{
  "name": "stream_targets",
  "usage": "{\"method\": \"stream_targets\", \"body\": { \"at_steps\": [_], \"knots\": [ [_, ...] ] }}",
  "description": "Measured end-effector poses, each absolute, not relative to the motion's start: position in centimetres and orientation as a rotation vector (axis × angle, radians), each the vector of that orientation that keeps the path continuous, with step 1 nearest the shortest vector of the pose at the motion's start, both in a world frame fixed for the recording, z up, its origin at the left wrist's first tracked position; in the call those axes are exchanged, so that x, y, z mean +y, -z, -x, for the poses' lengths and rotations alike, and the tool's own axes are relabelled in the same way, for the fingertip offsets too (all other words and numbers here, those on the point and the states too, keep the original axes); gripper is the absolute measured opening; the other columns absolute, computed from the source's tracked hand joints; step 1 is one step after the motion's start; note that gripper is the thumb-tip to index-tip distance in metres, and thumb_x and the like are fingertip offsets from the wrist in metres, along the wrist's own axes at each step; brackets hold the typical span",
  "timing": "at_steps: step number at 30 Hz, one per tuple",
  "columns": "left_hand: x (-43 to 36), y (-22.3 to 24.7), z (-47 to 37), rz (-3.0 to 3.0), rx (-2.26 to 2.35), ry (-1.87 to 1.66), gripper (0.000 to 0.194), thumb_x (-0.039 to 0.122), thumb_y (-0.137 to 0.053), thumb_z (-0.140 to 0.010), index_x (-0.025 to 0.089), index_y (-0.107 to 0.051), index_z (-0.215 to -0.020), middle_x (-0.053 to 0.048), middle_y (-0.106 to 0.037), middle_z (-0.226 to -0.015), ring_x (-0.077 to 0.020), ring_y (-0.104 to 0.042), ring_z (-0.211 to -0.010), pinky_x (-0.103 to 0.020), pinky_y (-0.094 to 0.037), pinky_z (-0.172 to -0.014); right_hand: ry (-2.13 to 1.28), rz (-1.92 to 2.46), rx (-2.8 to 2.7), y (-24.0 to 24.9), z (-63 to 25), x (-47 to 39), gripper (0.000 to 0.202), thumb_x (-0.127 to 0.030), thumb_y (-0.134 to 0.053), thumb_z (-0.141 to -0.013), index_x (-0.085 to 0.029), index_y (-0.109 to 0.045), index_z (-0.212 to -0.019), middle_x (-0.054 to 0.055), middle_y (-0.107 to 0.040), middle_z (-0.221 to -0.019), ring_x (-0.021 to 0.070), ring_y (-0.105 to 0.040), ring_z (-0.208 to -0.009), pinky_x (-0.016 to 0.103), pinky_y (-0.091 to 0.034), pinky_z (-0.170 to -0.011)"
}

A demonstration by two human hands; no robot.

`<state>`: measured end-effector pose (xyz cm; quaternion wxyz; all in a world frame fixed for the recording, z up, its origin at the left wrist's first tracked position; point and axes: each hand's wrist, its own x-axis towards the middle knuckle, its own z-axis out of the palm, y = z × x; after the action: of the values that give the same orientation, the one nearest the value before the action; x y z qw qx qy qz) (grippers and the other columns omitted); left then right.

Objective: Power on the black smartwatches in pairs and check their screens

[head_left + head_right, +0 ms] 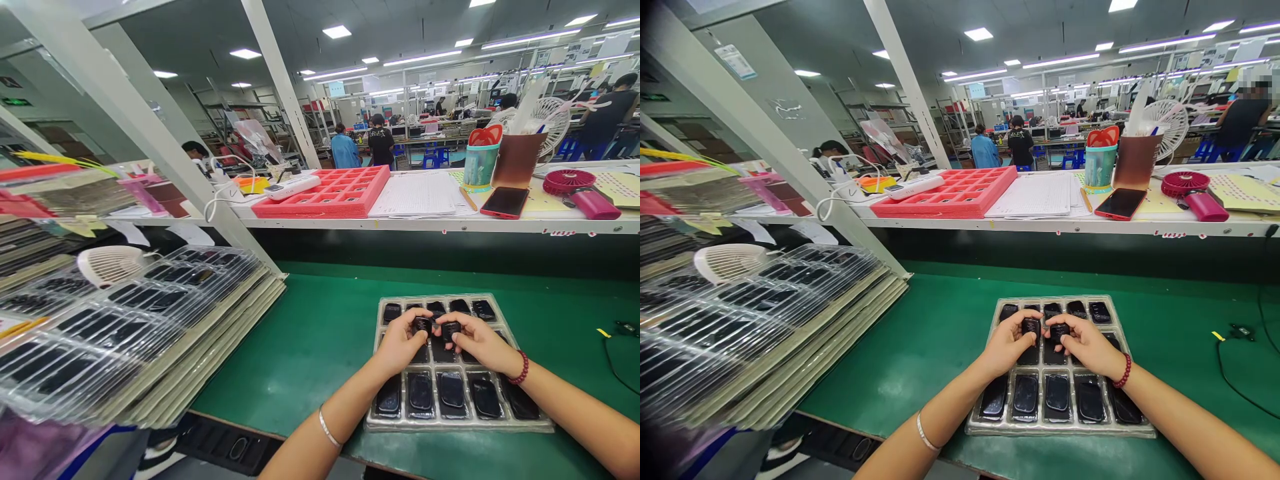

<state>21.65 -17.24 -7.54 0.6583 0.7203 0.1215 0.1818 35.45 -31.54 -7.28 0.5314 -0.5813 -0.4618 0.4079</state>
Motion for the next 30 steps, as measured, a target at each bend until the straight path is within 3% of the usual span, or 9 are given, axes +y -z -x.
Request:
{"method": "stream_targets", "body": {
  "at_steps": [5, 20, 25, 30],
  "knots": [
    [-17.29, 7.59, -21.63, -1.664, 0.31, -0.4, 0.047, 0.003, -0.052, -0.067, 0.018, -0.054, -0.111, -0.006, -0.064, -0.097, -0.017, -0.06, -0.082, -0.028, -0.046, -0.075, -0.971, 1.376, -1.089, 7.25, -35.46, -31.55, 0.031, -0.021, -0.054, -0.079, -0.021, -0.052, -0.111, 0.007, -0.06, -0.105, 0.0159, -0.061, -0.075, 0.028, -0.049, -0.063],
    [-17.26, 7.74, -21.69, -1.712, 0.349, -0.401, 0.046, 0.004, -0.052, -0.067, 0.017, -0.055, -0.111, -0.005, -0.064, -0.095, -0.0147, -0.059, -0.078, -0.024, -0.045, -0.068, -0.979, 1.355, -1.115, 7.21, -35.57, -31.55, 0.036, -0.013, -0.05, -0.076, -0.021, -0.05, -0.112, 0.006, -0.06, -0.104, 0.0159, -0.061, -0.078, 0.028, -0.048, -0.064],
    [-17.17, 7.89, -21.7, -1.713, 0.357, -0.396, 0.045, 0.006, -0.055, -0.067, 0.018, -0.056, -0.11, -0.004, -0.064, -0.092, -0.0147, -0.059, -0.077, -0.024, -0.045, -0.067, -0.971, 1.38, -1.108, 7.32, -35.58, -31.53, 0.031, -0.017, -0.048, -0.079, -0.02, -0.052, -0.11, 0.007, -0.06, -0.103, 0.015, -0.061, -0.073, 0.028, -0.048, -0.061],
    [-17.2, 7.92, -21.71, -1.704, 0.33, -0.412, 0.045, 0.005, -0.054, -0.068, 0.018, -0.055, -0.111, -0.005, -0.064, -0.096, -0.0155, -0.059, -0.081, -0.024, -0.045, -0.069, -1.007, 1.341, -1.096, 7.29, -35.51, -31.53, 0.039, -0.012, -0.049, -0.074, -0.022, -0.05, -0.112, 0.006, -0.059, -0.106, 0.0167, -0.061, -0.081, 0.027, -0.048, -0.063]
  ]
}}
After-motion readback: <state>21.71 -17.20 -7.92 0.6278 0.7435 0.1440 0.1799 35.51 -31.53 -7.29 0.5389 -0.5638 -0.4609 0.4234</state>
